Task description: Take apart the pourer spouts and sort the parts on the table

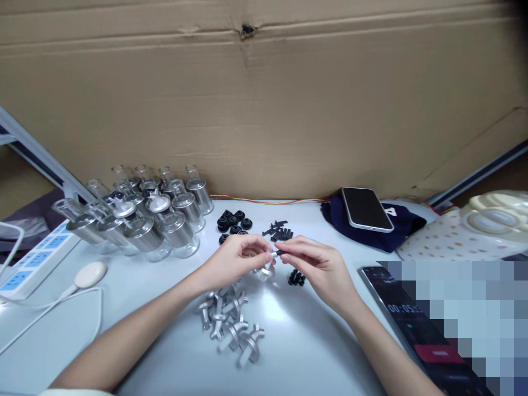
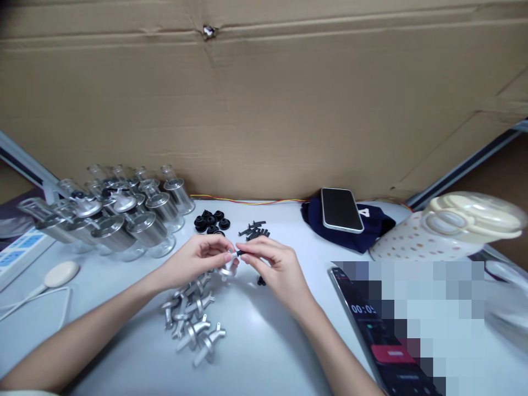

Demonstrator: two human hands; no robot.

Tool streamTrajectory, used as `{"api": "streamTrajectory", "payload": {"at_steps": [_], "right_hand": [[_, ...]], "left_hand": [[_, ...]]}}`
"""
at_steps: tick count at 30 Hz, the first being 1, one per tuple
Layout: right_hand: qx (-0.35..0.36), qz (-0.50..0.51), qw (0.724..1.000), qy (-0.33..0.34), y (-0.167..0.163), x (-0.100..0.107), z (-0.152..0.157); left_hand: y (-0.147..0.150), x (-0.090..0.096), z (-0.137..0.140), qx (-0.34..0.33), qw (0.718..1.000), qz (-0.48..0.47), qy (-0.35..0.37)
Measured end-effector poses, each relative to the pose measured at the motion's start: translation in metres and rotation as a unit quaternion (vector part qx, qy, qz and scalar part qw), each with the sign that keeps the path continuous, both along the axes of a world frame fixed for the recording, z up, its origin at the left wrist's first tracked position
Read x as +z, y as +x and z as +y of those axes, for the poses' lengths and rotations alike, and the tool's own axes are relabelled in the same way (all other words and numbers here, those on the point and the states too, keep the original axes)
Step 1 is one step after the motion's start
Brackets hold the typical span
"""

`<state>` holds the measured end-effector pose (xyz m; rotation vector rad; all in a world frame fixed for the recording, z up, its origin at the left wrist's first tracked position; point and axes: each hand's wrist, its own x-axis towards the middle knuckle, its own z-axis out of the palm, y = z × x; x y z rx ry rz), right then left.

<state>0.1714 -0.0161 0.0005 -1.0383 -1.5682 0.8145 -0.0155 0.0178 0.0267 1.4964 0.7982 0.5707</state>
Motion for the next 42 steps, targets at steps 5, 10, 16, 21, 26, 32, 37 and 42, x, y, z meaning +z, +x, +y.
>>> {"api": "streamTrajectory", "payload": {"at_steps": [5,10,16,21,26,32,37,42], "right_hand": [[0.001,-0.012,1.0,-0.002,-0.001,0.001,-0.001],[0.014,-0.016,1.0,-0.019,0.0,0.003,-0.003],[0.066,0.11,0.976,-0.177,0.001,0.001,-0.001],[0.149,0.293,0.875,-0.355,-0.008,-0.004,0.001],[0.289,0.334,0.796,-0.413,-0.015,-0.001,-0.002],[0.344,0.336,0.77,-0.42,-0.017,-0.005,-0.007],[0.368,0.341,0.738,-0.452,-0.016,-0.005,-0.008],[0.403,0.326,0.73,-0.445,-0.012,-0.008,-0.009]], "left_hand": [[0.0,0.0,0.0,-0.004,1.0,-0.001,0.002],[-0.001,-0.002,0.001,-0.005,1.0,-0.003,-0.001],[-0.003,0.0,0.001,-0.006,0.999,-0.005,0.034],[-0.001,0.0,0.0,0.014,0.998,0.003,0.056],[0.001,-0.001,-0.003,0.033,0.995,0.008,0.098],[0.0,0.002,-0.004,0.025,0.996,0.016,0.085],[0.003,0.001,-0.006,0.005,0.999,-0.034,0.017],[0.004,0.002,-0.008,-0.032,0.998,-0.047,0.004]]}}
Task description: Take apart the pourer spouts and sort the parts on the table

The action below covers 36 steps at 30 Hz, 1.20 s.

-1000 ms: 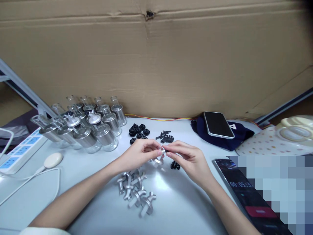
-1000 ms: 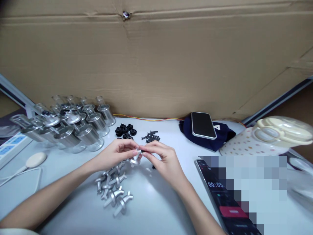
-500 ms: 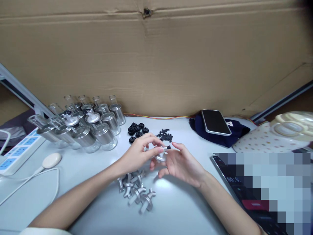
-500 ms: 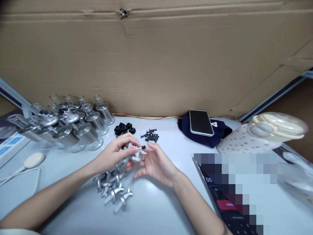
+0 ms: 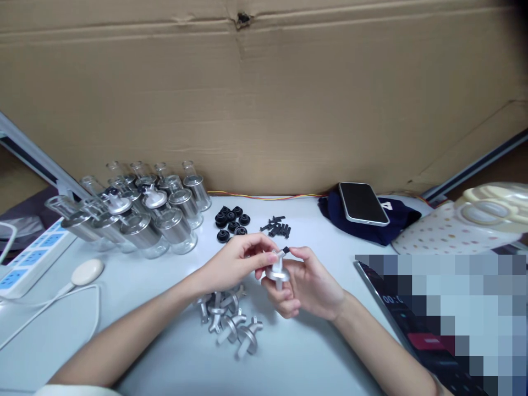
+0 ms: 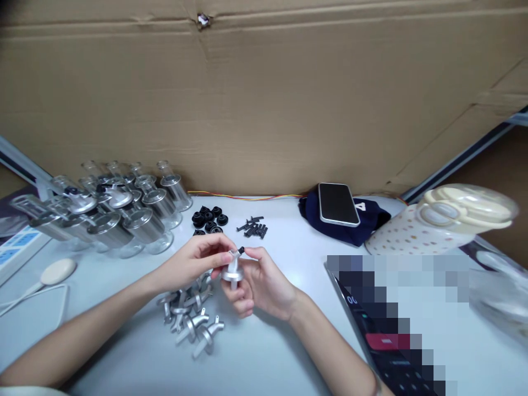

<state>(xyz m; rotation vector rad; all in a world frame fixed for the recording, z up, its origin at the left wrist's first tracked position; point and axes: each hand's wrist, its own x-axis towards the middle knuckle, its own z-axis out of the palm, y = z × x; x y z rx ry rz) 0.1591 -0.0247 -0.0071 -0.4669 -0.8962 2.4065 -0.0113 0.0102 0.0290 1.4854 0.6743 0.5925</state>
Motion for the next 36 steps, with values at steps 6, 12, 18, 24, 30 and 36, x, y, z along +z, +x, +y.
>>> {"api": "streamTrajectory", "payload": {"at_steps": [6,12,18,24,30,36], "right_hand": [[0.001,-0.011,1.0,0.024,0.001,-0.002,-0.001],[0.001,-0.018,0.999,0.03,0.0,-0.001,-0.001],[0.002,-0.018,0.999,0.047,-0.002,0.0,-0.002],[-0.003,-0.025,0.998,0.059,-0.002,-0.001,-0.002],[-0.016,-0.064,0.995,0.08,-0.002,0.0,-0.004],[-0.258,-0.278,0.884,0.272,-0.008,-0.002,0.001]], "left_hand": [[0.0,0.0,-0.004,-0.013,0.999,0.01,-0.027],[0.0,0.0,-0.006,-0.008,0.999,0.021,-0.025],[0.0,-0.001,-0.005,-0.006,0.999,0.028,-0.022],[0.0,0.0,-0.004,0.001,0.999,0.044,-0.014],[0.0,-0.001,-0.004,-0.01,0.998,0.052,0.018],[-0.002,-0.012,0.006,0.043,0.979,0.096,0.173]]}}
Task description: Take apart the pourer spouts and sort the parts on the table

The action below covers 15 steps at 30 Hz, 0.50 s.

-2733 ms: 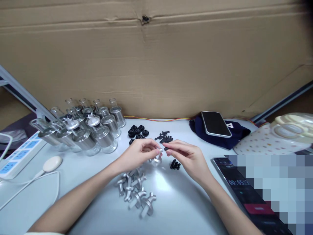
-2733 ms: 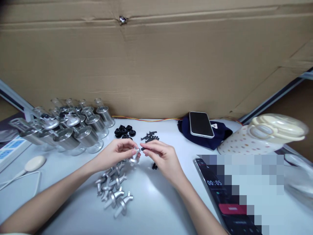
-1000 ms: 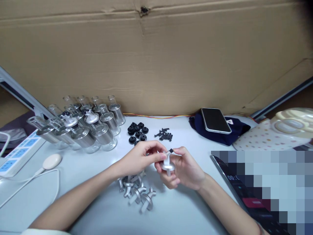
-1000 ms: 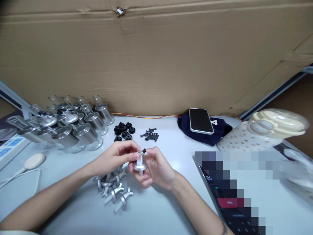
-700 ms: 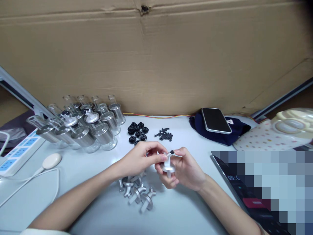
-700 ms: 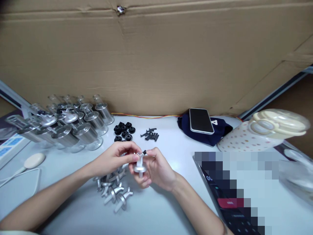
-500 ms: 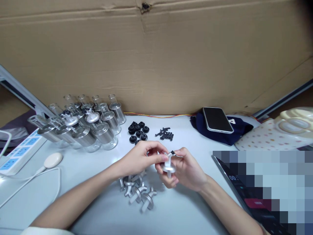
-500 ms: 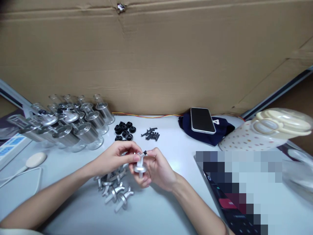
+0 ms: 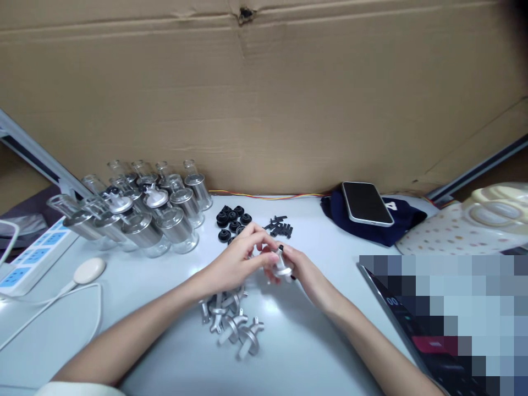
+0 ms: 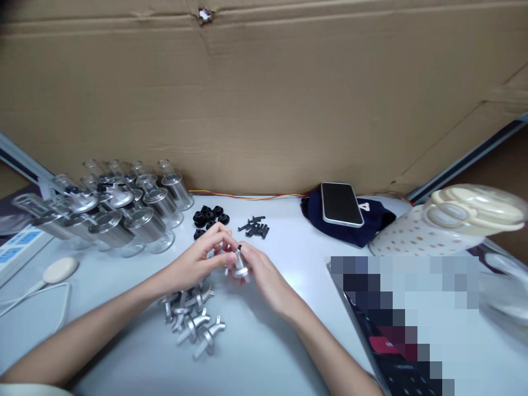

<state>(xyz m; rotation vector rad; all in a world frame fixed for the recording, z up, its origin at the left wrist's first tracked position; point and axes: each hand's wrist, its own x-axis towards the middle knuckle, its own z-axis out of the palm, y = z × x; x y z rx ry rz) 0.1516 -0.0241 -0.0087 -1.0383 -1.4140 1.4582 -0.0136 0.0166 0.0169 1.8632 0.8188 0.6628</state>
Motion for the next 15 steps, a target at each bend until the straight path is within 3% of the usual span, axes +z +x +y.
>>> {"api": "streamTrajectory", "payload": {"at_steps": [2,4,11,15], "right_hand": [[-0.07,-0.068,0.993,0.071,0.001,0.002,0.001],[-0.096,-0.098,0.986,0.096,0.003,0.003,0.001],[-0.075,-0.07,0.994,0.022,0.008,-0.001,0.006],[-0.055,-0.054,0.997,0.013,0.006,0.0,0.007]], "left_hand": [[-0.001,-0.002,0.004,0.015,0.999,0.015,0.034],[-0.003,-0.003,0.005,0.014,0.998,0.029,0.058],[-0.004,-0.01,0.004,0.016,0.977,0.065,0.201],[-0.016,0.003,0.014,-0.025,0.971,0.097,0.219]]}}
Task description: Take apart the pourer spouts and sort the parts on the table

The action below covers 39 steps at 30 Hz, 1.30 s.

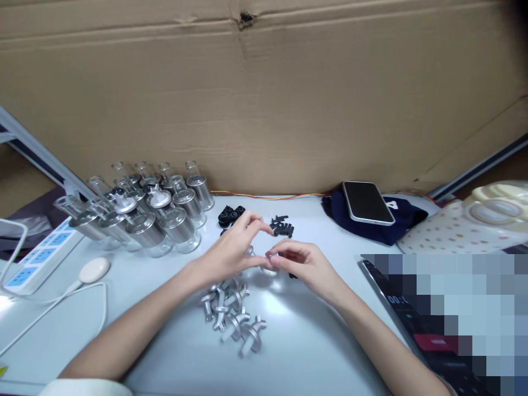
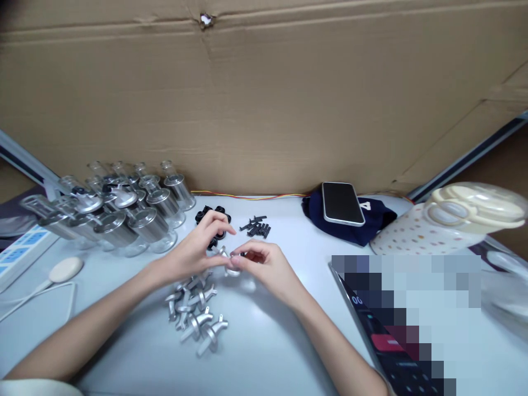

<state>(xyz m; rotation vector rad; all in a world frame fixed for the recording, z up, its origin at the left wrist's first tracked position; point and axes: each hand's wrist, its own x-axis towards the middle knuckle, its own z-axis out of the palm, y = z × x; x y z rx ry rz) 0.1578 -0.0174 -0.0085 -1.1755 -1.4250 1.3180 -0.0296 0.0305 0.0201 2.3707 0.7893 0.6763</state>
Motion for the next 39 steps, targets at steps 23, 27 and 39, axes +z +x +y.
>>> {"api": "streamTrajectory", "payload": {"at_steps": [23,27,39], "right_hand": [[-0.23,0.064,0.963,0.122,0.0,0.005,-0.002],[-0.218,0.103,0.958,0.157,-0.003,0.01,-0.007],[-0.171,0.101,0.971,0.135,-0.007,0.016,-0.014]], "left_hand": [[-0.02,0.023,0.016,0.172,0.981,0.048,0.078],[-0.008,0.034,-0.004,0.123,0.986,-0.103,-0.051],[0.001,0.032,-0.017,0.076,0.97,-0.164,-0.161]]}}
